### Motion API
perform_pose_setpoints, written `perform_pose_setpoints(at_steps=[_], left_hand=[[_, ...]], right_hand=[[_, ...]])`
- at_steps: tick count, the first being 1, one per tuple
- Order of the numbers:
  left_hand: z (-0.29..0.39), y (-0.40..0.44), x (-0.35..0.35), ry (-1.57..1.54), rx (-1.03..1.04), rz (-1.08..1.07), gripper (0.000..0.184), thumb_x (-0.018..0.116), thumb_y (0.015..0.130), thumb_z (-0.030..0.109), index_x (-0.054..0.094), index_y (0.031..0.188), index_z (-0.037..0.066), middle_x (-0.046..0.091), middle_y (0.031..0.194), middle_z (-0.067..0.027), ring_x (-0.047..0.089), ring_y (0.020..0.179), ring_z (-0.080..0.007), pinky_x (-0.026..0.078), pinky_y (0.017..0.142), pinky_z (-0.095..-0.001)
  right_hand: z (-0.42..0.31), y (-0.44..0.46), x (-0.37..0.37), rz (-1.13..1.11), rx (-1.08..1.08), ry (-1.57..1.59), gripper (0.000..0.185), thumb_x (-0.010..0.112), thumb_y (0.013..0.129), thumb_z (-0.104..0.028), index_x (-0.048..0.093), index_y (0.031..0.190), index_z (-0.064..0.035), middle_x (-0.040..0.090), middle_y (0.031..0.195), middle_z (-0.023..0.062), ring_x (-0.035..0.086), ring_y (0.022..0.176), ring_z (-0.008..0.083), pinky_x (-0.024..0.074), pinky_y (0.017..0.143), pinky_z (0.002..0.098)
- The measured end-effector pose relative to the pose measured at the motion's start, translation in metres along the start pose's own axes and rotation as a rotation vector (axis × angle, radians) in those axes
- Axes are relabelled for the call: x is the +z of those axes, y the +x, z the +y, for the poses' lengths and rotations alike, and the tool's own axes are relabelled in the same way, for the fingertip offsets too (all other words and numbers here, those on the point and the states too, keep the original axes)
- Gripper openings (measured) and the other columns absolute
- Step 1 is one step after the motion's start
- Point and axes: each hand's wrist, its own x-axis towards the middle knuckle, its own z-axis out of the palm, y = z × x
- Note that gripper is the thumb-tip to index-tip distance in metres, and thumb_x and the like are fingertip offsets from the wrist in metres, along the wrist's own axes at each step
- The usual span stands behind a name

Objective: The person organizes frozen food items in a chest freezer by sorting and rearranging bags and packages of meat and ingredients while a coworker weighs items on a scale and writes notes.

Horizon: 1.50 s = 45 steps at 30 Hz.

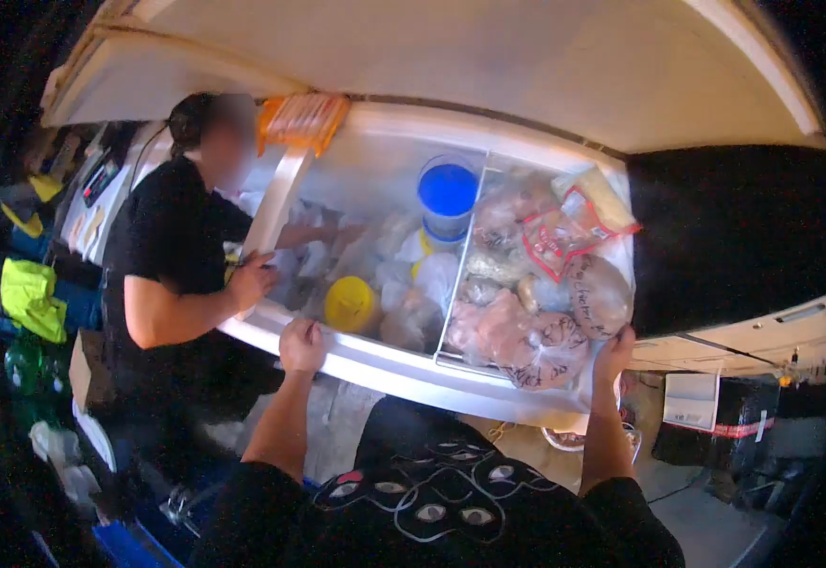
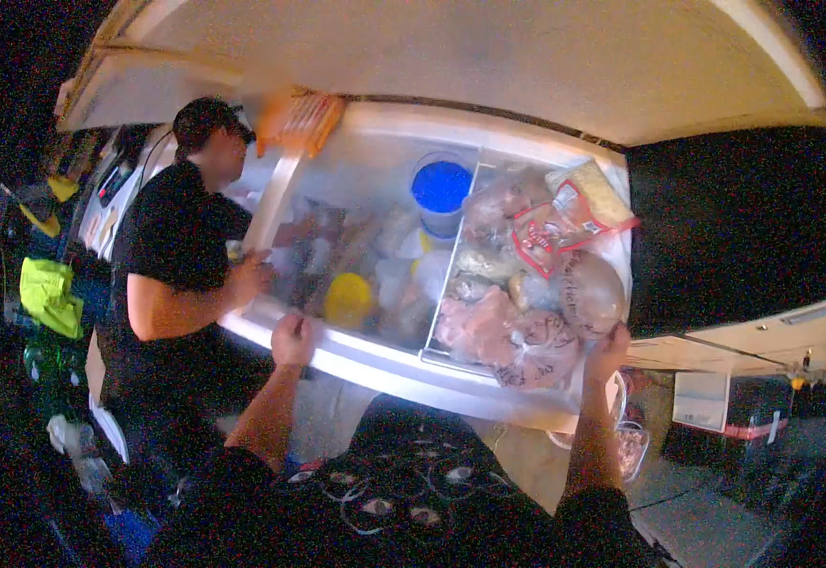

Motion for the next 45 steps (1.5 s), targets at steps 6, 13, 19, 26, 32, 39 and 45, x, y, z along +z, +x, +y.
perform_pose_setpoints(at_steps=[6, 13, 19, 26, 32, 39, 45], left_hand=[[0.004, -0.001, -0.003, 0.013, 0.043, -0.003, 0.01, 0.06, 0.078, 0.012, 0.063, 0.082, 0.003, 0.059, 0.076, -0.015, 0.058, 0.075, -0.0346, 0.046, 0.068, -0.0426], [0.006, -0.004, -0.001, 0.03, -0.035, -0.018, 0.018, 0.059, 0.078, 0.017, 0.06, 0.07, 0.001, 0.058, 0.072, -0.0166, 0.057, 0.074, -0.0358, 0.044, 0.068, -0.0453], [0.015, -0.012, -0.013, -0.015, -0.032, -0.009, 0.016, 0.062, 0.079, 0.016, 0.06, 0.074, 0.0, 0.06, 0.074, -0.0173, 0.059, 0.074, -0.0359, 0.045, 0.066, -0.0447], [-0.043, 0.005, 0.02, -0.095, 0.117, -0.164, 0.026, 0.058, 0.082, 0.017, 0.063, 0.099, -0.002, 0.065, 0.089, -0.021, 0.061, 0.083, -0.0376, 0.047, 0.076, -0.0429], [-0.038, 0.009, 0.032, -0.033, 0.127, -0.139, 0.027, 0.058, 0.082, 0.018, 0.063, 0.1, -0.003, 0.065, 0.09, -0.0222, 0.061, 0.085, -0.0388, 0.047, 0.077, -0.0445], [-0.033, -0.002, 0.022, -0.24, 0.276, 0.02, 0.024, 0.055, 0.08, 0.016, 0.062, 0.085, -0.006, 0.062, 0.082, -0.0251, 0.058, 0.078, -0.0446, 0.044, 0.073, -0.0494], [-0.049, 0.001, 0.028, 0.054, 0.32, -0.009, 0.031, 0.051, 0.084, 0.02, 0.062, 0.099, -0.005, 0.06, 0.096, -0.0261, 0.058, 0.091, -0.0396, 0.044, 0.082, -0.0477]], right_hand=[[-0.02, 0.004, -0.01, -0.017, 0.036, 0.042, 0.037, 0.044, 0.072, 0.001, 0.055, 0.107, 0.0041, 0.058, 0.1, 0.0222, 0.055, 0.097, 0.0382, 0.0425, 0.089, 0.0416], [-0.027, 0.007, -0.015, 0.067, -0.024, 0.079, 0.031, 0.044, 0.075, 0.003, 0.057, 0.103, 0.0005, 0.059, 0.095, 0.0206, 0.056, 0.092, 0.0376, 0.0453, 0.083, 0.0416], [-0.022, 0.006, -0.022, 0.0, -0.007, 0.097, 0.031, 0.05, 0.075, 0.002, 0.059, 0.104, -0.0016, 0.061, 0.094, 0.0201, 0.059, 0.091, 0.0358, 0.0475, 0.081, 0.0397], [-0.065, -0.02, -0.06, -0.02, 0.216, 0.285, 0.04, 0.056, 0.073, -0.001, 0.057, 0.113, -0.0013, 0.059, 0.109, 0.022, 0.055, 0.107, 0.0369, 0.043, 0.095, 0.0408], [-0.06, -0.104, -0.11, 0.284, 0.095, 0.154, 0.038, 0.054, 0.07, 0.003, 0.054, 0.108, -0.0019, 0.056, 0.107, 0.0217, 0.052, 0.104, 0.0382, 0.041, 0.094, 0.0429], [-0.018, -0.212, -0.181, 0.343, 0.316, -0.084, 0.035, 0.054, 0.071, -0.001, 0.056, 0.106, -0.0023, 0.055, 0.105, 0.0209, 0.049, 0.102, 0.039, 0.0391, 0.091, 0.0459], [-0.025, -0.239, -0.193, 0.164, 0.37, -0.079, 0.028, 0.058, 0.072, -0.002, 0.059, 0.1, -0.0036, 0.057, 0.103, 0.0186, 0.053, 0.102, 0.0373, 0.0414, 0.092, 0.0421]])
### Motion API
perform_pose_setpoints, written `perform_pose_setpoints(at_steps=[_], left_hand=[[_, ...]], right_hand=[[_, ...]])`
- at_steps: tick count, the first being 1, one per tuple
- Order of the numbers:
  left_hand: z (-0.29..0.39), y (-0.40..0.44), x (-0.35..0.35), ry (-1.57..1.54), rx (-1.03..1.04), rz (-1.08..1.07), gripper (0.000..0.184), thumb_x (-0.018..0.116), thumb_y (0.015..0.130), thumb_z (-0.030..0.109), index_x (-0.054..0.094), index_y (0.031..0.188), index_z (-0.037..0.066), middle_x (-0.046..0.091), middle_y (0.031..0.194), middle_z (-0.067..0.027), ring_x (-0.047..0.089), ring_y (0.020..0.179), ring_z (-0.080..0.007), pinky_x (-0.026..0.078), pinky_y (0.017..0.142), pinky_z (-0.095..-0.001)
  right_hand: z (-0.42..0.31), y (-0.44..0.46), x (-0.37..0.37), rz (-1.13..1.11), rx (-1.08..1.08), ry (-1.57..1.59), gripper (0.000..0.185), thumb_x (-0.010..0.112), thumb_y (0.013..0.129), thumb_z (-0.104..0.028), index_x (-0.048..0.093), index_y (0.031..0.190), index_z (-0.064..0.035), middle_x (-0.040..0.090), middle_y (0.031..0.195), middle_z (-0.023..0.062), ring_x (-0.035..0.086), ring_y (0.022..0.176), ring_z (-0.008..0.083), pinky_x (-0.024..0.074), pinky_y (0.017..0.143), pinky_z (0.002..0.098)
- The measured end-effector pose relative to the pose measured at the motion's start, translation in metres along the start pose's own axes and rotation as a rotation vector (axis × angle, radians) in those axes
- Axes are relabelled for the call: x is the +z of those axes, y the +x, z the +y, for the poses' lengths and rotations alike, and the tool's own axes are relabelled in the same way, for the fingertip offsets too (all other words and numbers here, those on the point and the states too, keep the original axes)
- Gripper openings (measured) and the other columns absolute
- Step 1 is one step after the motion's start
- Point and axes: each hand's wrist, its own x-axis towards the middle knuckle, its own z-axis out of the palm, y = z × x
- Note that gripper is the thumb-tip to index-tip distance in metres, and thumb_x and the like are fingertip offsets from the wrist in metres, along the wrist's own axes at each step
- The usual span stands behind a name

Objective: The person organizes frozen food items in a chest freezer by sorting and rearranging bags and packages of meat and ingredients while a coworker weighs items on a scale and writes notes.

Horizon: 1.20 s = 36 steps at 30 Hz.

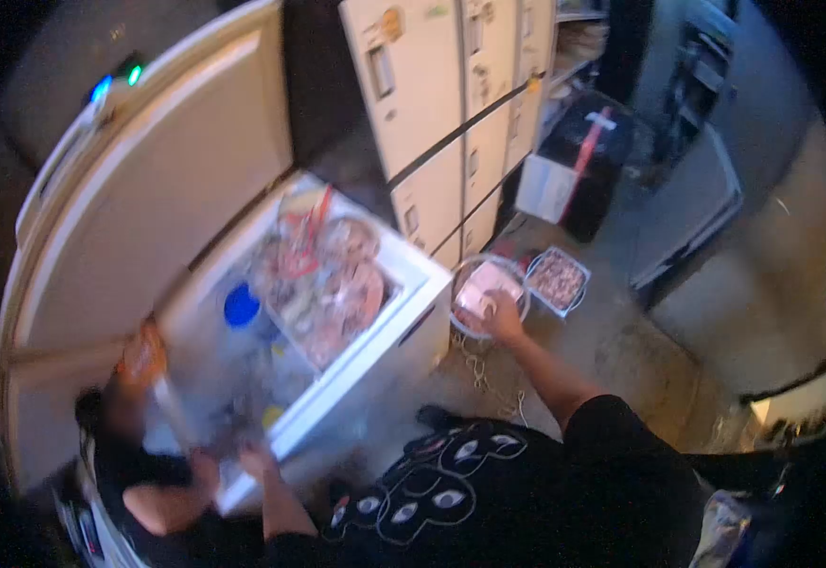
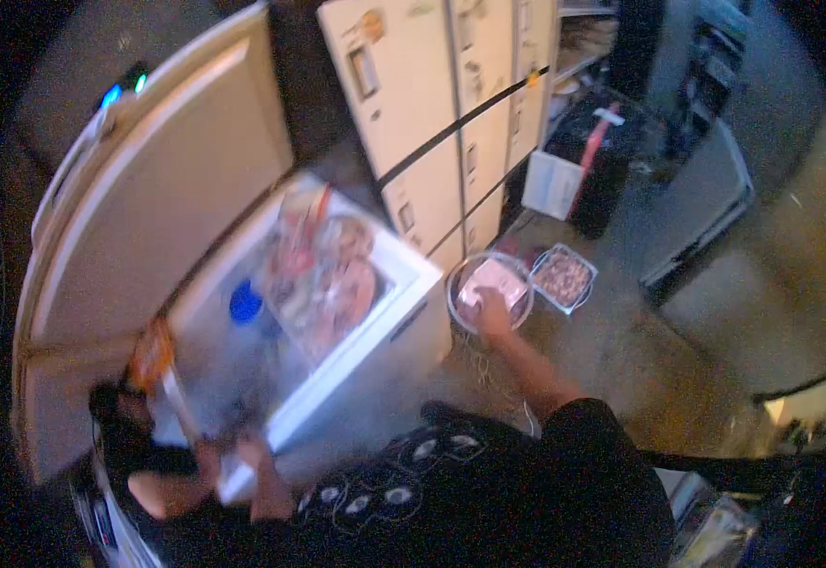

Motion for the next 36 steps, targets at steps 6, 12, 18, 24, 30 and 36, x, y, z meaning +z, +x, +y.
perform_pose_setpoints(at_steps=[6, 12, 18, 24, 30, 36], left_hand=[[0.011, 0.006, -0.005, -0.139, -0.119, 0.003, 0.024, 0.054, 0.081, 0.018, 0.062, 0.08, -0.004, 0.061, 0.086, -0.0236, 0.058, 0.083, -0.0412, 0.045, 0.075, -0.0486], [0.037, 0.004, -0.027, -0.124, -0.245, -0.042, 0.024, 0.055, 0.081, 0.02, 0.063, 0.082, -0.002, 0.062, 0.084, -0.0206, 0.059, 0.082, -0.0381, 0.046, 0.075, -0.046], [0.026, 0.008, -0.017, -0.073, -0.225, -0.072, 0.019, 0.057, 0.082, 0.019, 0.062, 0.08, 0.0, 0.062, 0.081, -0.0179, 0.06, 0.078, -0.0361, 0.046, 0.07, -0.0457], [0.027, 0.012, -0.016, 0.131, -0.111, -0.132, 0.017, 0.057, 0.082, 0.017, 0.063, 0.083, 0.001, 0.063, 0.084, -0.0169, 0.06, 0.078, -0.0346, 0.047, 0.07, -0.0445], [0.04, 0.014, -0.019, 0.017, -0.287, -0.145, 0.016, 0.058, 0.081, 0.017, 0.063, 0.085, 0.002, 0.063, 0.082, -0.0162, 0.06, 0.075, -0.0315, 0.047, 0.069, -0.0408], [0.04, 0.013, -0.021, 0.023, -0.203, -0.11, 0.016, 0.058, 0.081, 0.018, 0.062, 0.083, 0.003, 0.061, 0.077, -0.0156, 0.059, 0.071, -0.0311, 0.047, 0.066, -0.0411]], right_hand=[[-0.049, 0.011, 0.012, -0.193, -0.173, -0.005, 0.026, 0.055, 0.073, 0.002, 0.06, 0.098, -0.0028, 0.059, 0.102, 0.0171, 0.054, 0.1, 0.0347, 0.0427, 0.089, 0.0415], [-0.07, 0.05, 0.062, -0.177, -0.459, 0.094, 0.022, 0.053, 0.072, 0.005, 0.061, 0.092, -0.0017, 0.059, 0.097, 0.0175, 0.055, 0.096, 0.0359, 0.0442, 0.086, 0.0413], [-0.048, 0.128, 0.115, -0.162, -0.348, 0.111, 0.021, 0.051, 0.07, 0.004, 0.063, 0.087, -0.0018, 0.061, 0.091, 0.0185, 0.059, 0.089, 0.0358, 0.0474, 0.082, 0.0412], [-0.047, 0.184, 0.162, -0.033, -0.16, 0.156, 0.022, 0.052, 0.073, 0.003, 0.065, 0.09, -0.0006, 0.064, 0.089, 0.0188, 0.061, 0.09, 0.0345, 0.0485, 0.081, 0.0394], [-0.038, 0.184, 0.192, -0.026, -0.079, 0.282, 0.023, 0.052, 0.076, 0.003, 0.065, 0.093, -0.003, 0.064, 0.091, 0.0141, 0.062, 0.091, 0.0266, 0.048, 0.081, 0.0341], [-0.038, 0.172, 0.154, -0.371, -0.323, 0.111, 0.026, 0.064, 0.068, -0.009, 0.068, 0.093, -0.0135, 0.046, 0.128, 0.0176, 0.045, 0.115, 0.038, 0.0372, 0.096, 0.0479]])
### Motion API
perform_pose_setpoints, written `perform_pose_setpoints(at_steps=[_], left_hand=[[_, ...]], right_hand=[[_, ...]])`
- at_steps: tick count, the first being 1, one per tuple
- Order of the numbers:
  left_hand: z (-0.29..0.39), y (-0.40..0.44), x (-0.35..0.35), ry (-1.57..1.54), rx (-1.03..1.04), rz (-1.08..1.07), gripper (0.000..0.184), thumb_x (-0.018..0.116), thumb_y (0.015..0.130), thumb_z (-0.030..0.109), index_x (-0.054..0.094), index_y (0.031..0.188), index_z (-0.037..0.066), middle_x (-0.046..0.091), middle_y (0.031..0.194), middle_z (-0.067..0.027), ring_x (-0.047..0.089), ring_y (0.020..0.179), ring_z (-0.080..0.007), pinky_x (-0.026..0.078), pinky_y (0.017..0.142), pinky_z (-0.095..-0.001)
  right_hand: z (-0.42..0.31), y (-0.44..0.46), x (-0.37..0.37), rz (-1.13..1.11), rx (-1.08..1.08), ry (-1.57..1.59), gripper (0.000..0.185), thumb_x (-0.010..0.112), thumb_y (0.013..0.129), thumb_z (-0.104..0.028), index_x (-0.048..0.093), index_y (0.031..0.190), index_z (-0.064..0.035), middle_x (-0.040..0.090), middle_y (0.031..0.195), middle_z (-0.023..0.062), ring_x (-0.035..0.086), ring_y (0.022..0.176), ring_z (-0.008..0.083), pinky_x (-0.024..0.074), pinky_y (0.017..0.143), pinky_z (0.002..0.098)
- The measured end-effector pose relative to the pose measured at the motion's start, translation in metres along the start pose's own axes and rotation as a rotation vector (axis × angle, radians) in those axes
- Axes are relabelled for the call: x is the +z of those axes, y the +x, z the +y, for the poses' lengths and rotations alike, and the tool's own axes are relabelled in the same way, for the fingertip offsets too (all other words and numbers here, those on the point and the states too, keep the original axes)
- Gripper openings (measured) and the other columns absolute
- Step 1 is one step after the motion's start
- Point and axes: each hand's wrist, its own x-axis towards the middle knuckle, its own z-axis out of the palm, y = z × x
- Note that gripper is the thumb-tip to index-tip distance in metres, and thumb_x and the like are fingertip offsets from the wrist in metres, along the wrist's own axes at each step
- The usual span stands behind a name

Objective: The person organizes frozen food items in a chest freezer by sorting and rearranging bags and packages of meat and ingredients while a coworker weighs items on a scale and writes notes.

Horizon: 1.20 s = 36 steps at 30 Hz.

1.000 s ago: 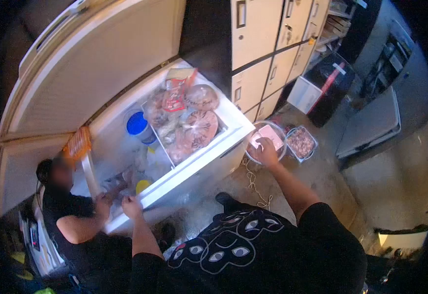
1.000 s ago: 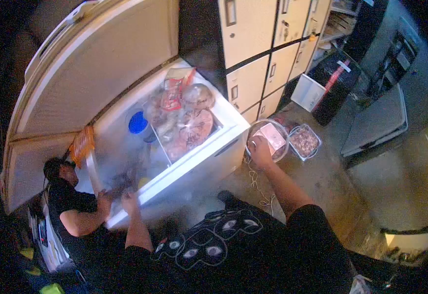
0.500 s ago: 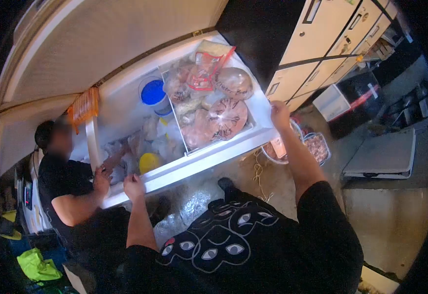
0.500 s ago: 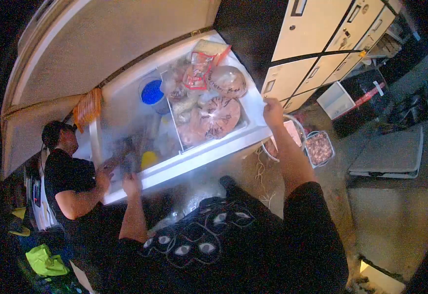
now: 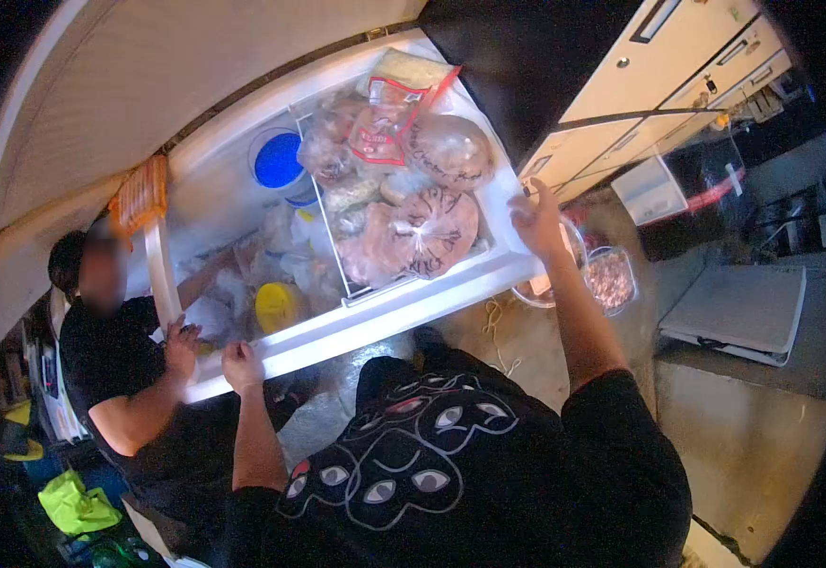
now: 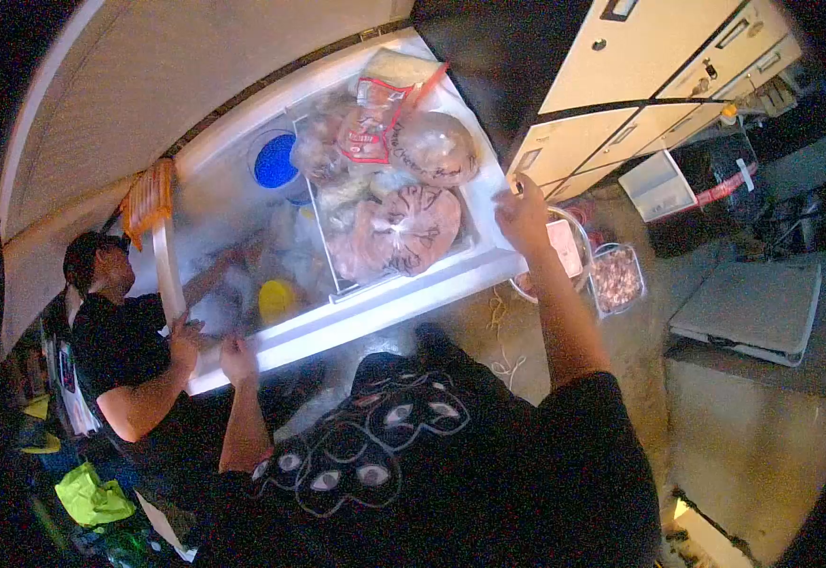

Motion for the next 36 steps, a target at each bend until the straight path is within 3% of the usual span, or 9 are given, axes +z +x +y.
perform_pose_setpoints(at_steps=[2, 8, 14, 19, 23, 27, 31, 34, 36], left_hand=[[0.002, 0.002, -0.002, -0.014, -0.028, -0.034, 0.015, 0.057, 0.081, 0.017, 0.062, 0.082, 0.003, 0.06, 0.076, -0.0155, 0.059, 0.07, -0.031, 0.046, 0.066, -0.041], [0.0, 0.001, 0.0, -0.015, -0.071, -0.037, 0.016, 0.057, 0.081, 0.017, 0.063, 0.084, 0.003, 0.061, 0.077, -0.0153, 0.059, 0.071, -0.0296, 0.046, 0.066, -0.0398], [0.002, 0.001, 0.001, 0.014, -0.072, -0.031, 0.017, 0.058, 0.08, 0.016, 0.065, 0.086, 0.001, 0.062, 0.08, -0.0159, 0.06, 0.074, -0.0307, 0.047, 0.069, -0.0391], [-0.003, 0.001, 0.003, 0.069, -0.069, -0.04, 0.017, 0.058, 0.081, 0.016, 0.065, 0.087, 0.001, 0.063, 0.082, -0.0169, 0.061, 0.078, -0.0324, 0.048, 0.071, -0.0403], [-0.005, 0.003, 0.003, 0.036, -0.02, -0.087, 0.018, 0.057, 0.082, 0.015, 0.065, 0.089, 0.001, 0.064, 0.086, -0.0182, 0.061, 0.081, -0.0344, 0.047, 0.074, -0.0418], [-0.012, 0.003, 0.008, 0.016, -0.021, -0.061, 0.018, 0.056, 0.083, 0.015, 0.064, 0.092, 0.001, 0.064, 0.087, -0.0187, 0.061, 0.083, -0.035, 0.047, 0.075, -0.0421], [-0.023, 0.002, 0.016, -0.021, -0.003, -0.006, 0.018, 0.055, 0.084, 0.015, 0.063, 0.093, 0.001, 0.064, 0.085, -0.0191, 0.062, 0.082, -0.0345, 0.047, 0.075, -0.0427], [-0.009, 0.0, 0.006, -0.024, 0.013, -0.049, 0.018, 0.055, 0.084, 0.016, 0.063, 0.091, 0.002, 0.063, 0.085, -0.0191, 0.062, 0.08, -0.0337, 0.048, 0.074, -0.0427], [-0.012, 0.002, 0.005, 0.027, 0.001, -0.084, 0.018, 0.054, 0.084, 0.016, 0.063, 0.09, 0.001, 0.063, 0.085, -0.0193, 0.062, 0.08, -0.0335, 0.048, 0.073, -0.0428]], right_hand=[[-0.047, -0.009, -0.028, -0.092, -0.052, -0.32, 0.028, 0.068, 0.065, -0.013, 0.068, 0.093, -0.0164, 0.036, 0.139, 0.0164, 0.034, 0.126, 0.0386, 0.0289, 0.102, 0.0553], [-0.069, -0.011, -0.018, -0.171, -0.047, -0.568, 0.022, 0.069, 0.067, -0.022, 0.068, 0.088, -0.0186, 0.026, 0.147, 0.0145, 0.023, 0.135, 0.0363, 0.0183, 0.099, 0.0705], [-0.049, -0.015, 0.002, -0.184, -0.162, -0.712, 0.009, 0.066, 0.073, -0.016, 0.064, 0.081, -0.0131, 0.027, 0.146, 0.0128, 0.023, 0.136, 0.0347, 0.0166, 0.099, 0.0692], [-0.056, -0.015, -0.043, -0.007, 0.005, -0.511, 0.007, 0.061, 0.077, -0.016, 0.064, 0.078, -0.0104, 0.033, 0.145, 0.0116, 0.029, 0.135, 0.0315, 0.018, 0.099, 0.0685], [-0.028, -0.03, -0.116, 0.217, 0.102, -0.431, 0.003, 0.063, 0.075, -0.013, 0.065, 0.074, -0.0104, 0.04, 0.142, 0.0083, 0.032, 0.134, 0.0296, 0.0204, 0.1, 0.0636], [-0.004, -0.069, -0.206, 0.445, 0.101, -0.497, 0.007, 0.067, 0.07, -0.009, 0.069, 0.077, -0.0089, 0.058, 0.124, 0.0087, 0.051, 0.117, 0.0298, 0.0405, 0.094, 0.042], [0.075, -0.167, -0.266, 0.579, 0.473, -0.661, 0.017, 0.065, 0.077, -0.018, 0.069, 0.091, -0.0092, 0.059, 0.121, 0.0132, 0.057, 0.107, 0.0323, 0.0443, 0.09, 0.0439], [0.057, -0.225, -0.266, 0.285, 1.399, -0.811, 0.057, 0.052, 0.082, -0.052, 0.054, 0.124, -0.0126, 0.061, 0.115, 0.0141, 0.057, 0.107, 0.0297, 0.0372, 0.094, 0.0546], [0.08, -0.297, -0.255, 0.017, 1.69, -0.791, 0.054, 0.052, 0.083, -0.05, 0.055, 0.121, -0.0121, 0.062, 0.113, 0.0146, 0.058, 0.105, 0.0304, 0.0386, 0.092, 0.0535]])
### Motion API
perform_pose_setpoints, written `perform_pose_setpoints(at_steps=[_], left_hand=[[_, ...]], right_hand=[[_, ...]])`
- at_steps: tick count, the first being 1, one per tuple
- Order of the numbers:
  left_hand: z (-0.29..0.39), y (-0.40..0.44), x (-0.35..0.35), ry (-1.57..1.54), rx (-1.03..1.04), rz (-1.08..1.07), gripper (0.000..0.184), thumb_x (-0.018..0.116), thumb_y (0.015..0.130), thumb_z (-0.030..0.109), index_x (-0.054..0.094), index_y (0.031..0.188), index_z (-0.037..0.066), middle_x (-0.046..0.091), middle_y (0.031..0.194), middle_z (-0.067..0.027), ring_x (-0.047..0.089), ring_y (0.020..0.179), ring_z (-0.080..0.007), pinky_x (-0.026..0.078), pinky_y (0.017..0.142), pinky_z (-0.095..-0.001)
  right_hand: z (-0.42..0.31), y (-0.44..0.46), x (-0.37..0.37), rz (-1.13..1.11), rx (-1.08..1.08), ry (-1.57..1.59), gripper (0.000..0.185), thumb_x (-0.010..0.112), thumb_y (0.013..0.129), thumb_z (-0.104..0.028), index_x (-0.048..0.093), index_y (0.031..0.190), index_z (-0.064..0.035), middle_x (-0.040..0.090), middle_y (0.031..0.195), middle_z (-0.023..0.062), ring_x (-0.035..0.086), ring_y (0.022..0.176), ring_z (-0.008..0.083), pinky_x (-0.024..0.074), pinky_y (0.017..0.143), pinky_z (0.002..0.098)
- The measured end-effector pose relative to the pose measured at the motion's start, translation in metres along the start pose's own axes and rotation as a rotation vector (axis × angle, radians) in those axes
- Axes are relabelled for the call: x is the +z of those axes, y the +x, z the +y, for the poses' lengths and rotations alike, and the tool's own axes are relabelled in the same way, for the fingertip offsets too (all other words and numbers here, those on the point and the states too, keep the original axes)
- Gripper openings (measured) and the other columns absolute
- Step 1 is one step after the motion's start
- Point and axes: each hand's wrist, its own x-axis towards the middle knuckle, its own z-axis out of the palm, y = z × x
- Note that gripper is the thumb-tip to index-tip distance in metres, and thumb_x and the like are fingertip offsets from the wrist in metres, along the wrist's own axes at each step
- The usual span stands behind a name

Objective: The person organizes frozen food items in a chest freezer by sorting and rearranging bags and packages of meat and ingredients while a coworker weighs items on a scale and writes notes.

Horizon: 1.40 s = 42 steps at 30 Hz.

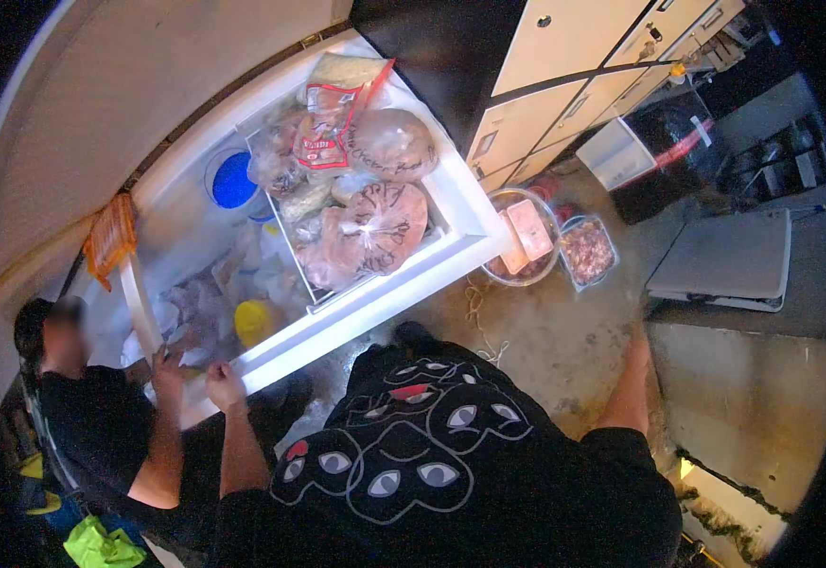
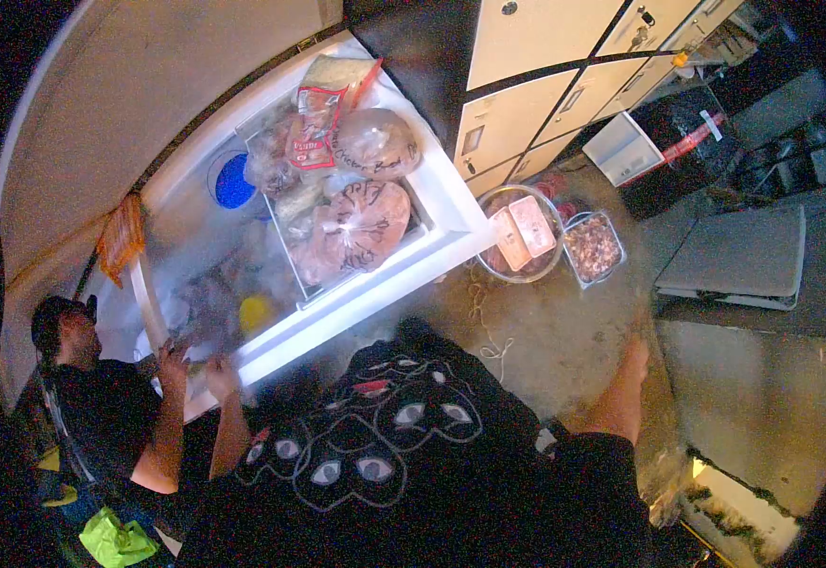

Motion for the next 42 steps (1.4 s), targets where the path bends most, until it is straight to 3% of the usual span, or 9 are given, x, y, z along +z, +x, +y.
perform_pose_setpoints(at_steps=[8, 12, 16, 20, 24, 28, 33, 38, 42], left_hand=[[-0.015, 0.004, 0.007, -0.046, -0.053, -0.02, 0.018, 0.055, 0.083, 0.016, 0.061, 0.085, -0.001, 0.063, 0.084, -0.0196, 0.061, 0.077, -0.0346, 0.047, 0.071, -0.0428], [0.002, -0.001, -0.002, -0.021, -0.061, 0.008, 0.019, 0.056, 0.083, 0.016, 0.061, 0.084, -0.002, 0.062, 0.084, -0.0187, 0.06, 0.077, -0.0348, 0.047, 0.071, -0.0429], [0.002, 0.0, -0.004, 0.014, -0.013, 0.003, 0.019, 0.057, 0.082, 0.017, 0.062, 0.082, -0.001, 0.062, 0.083, -0.0184, 0.059, 0.077, -0.0352, 0.046, 0.072, -0.0444], [-0.016, 0.004, 0.008, -0.095, -0.014, 0.022, 0.019, 0.056, 0.08, 0.017, 0.063, 0.078, 0.0, 0.061, 0.079, -0.0197, 0.059, 0.077, -0.038, 0.046, 0.072, -0.0462], [-0.005, 0.002, -0.002, -0.017, -0.046, 0.009, 0.019, 0.059, 0.076, 0.019, 0.064, 0.083, 0.002, 0.063, 0.084, -0.0219, 0.061, 0.081, -0.0379, 0.048, 0.073, -0.0441], [0.017, -0.005, -0.017, -0.153, -0.087, 0.108, 0.017, 0.059, 0.078, 0.018, 0.065, 0.083, 0.003, 0.064, 0.084, -0.0185, 0.061, 0.082, -0.0355, 0.048, 0.076, -0.0433], [0.004, 0.0, -0.01, -0.145, -0.015, 0.15, 0.015, 0.059, 0.076, 0.016, 0.066, 0.08, 0.003, 0.063, 0.079, -0.0166, 0.06, 0.078, -0.0348, 0.048, 0.071, -0.044], [0.01, -0.002, -0.02, -0.147, -0.071, 0.133, 0.015, 0.061, 0.076, 0.018, 0.066, 0.081, 0.005, 0.062, 0.076, -0.0156, 0.06, 0.077, -0.0345, 0.048, 0.07, -0.0438], [0.014, -0.002, -0.025, -0.155, -0.111, 0.118, 0.014, 0.062, 0.076, 0.018, 0.066, 0.08, 0.005, 0.062, 0.077, -0.0153, 0.06, 0.077, -0.0348, 0.048, 0.071, -0.0446]], right_hand=[[0.101, -0.01, 0.104, -0.448, -0.056, -0.311, 0.042, 0.052, 0.084, -0.042, 0.062, 0.108, -0.0102, 0.064, 0.104, 0.0165, 0.061, 0.098, 0.0329, 0.0441, 0.085, 0.0491], [0.022, 0.012, 0.085, -0.364, -0.336, -0.432, 0.036, 0.052, 0.084, -0.038, 0.066, 0.101, -0.0092, 0.065, 0.1, 0.0174, 0.062, 0.094, 0.0341, 0.0469, 0.082, 0.0468], [-0.106, 0.018, 0.058, -0.026, -0.905, -0.589, 0.033, 0.052, 0.085, -0.034, 0.069, 0.095, -0.0082, 0.066, 0.096, 0.0184, 0.064, 0.09, 0.0354, 0.0497, 0.078, 0.0446], [-0.23, -0.06, 0.014, 0.299, -0.87, 0.14, 0.026, 0.05, 0.086, -0.022, 0.071, 0.084, -0.0062, 0.067, 0.086, 0.0188, 0.066, 0.079, 0.0332, 0.0523, 0.066, 0.0435], [-0.354, -0.059, 0.08, 0.105, -1.32, 0.658, 0.023, 0.05, 0.085, -0.016, 0.067, 0.095, -0.0027, 0.066, 0.086, 0.0198, 0.064, 0.075, 0.0339, 0.0513, 0.064, 0.0414], [-0.414, -0.117, 0.102, 0.32, -1.366, 0.122, 0.025, 0.048, 0.087, -0.017, 0.061, 0.102, -0.0015, 0.063, 0.091, 0.0203, 0.062, 0.078, 0.0354, 0.0497, 0.069, 0.0415], [-0.384, -0.18, 0.062, 0.349, -1.417, -0.305, 0.032, 0.039, 0.094, -0.025, 0.059, 0.107, -0.0039, 0.059, 0.111, 0.0173, 0.058, 0.096, 0.0301, 0.0451, 0.085, 0.0428], [-0.353, -0.267, -0.006, 0.036, -1.025, 0.182, 0.043, 0.036, 0.095, -0.035, 0.06, 0.108, -0.0023, 0.053, 0.123, 0.026, 0.055, 0.107, 0.0423, 0.045, 0.088, 0.0496], [-0.366, -0.215, 0.028, 0.177, -1.296, 0.295, 0.046, 0.035, 0.096, -0.036, 0.06, 0.11, -0.0002, 0.047, 0.13, 0.0258, 0.053, 0.111, 0.042, 0.0434, 0.093, 0.0464]])
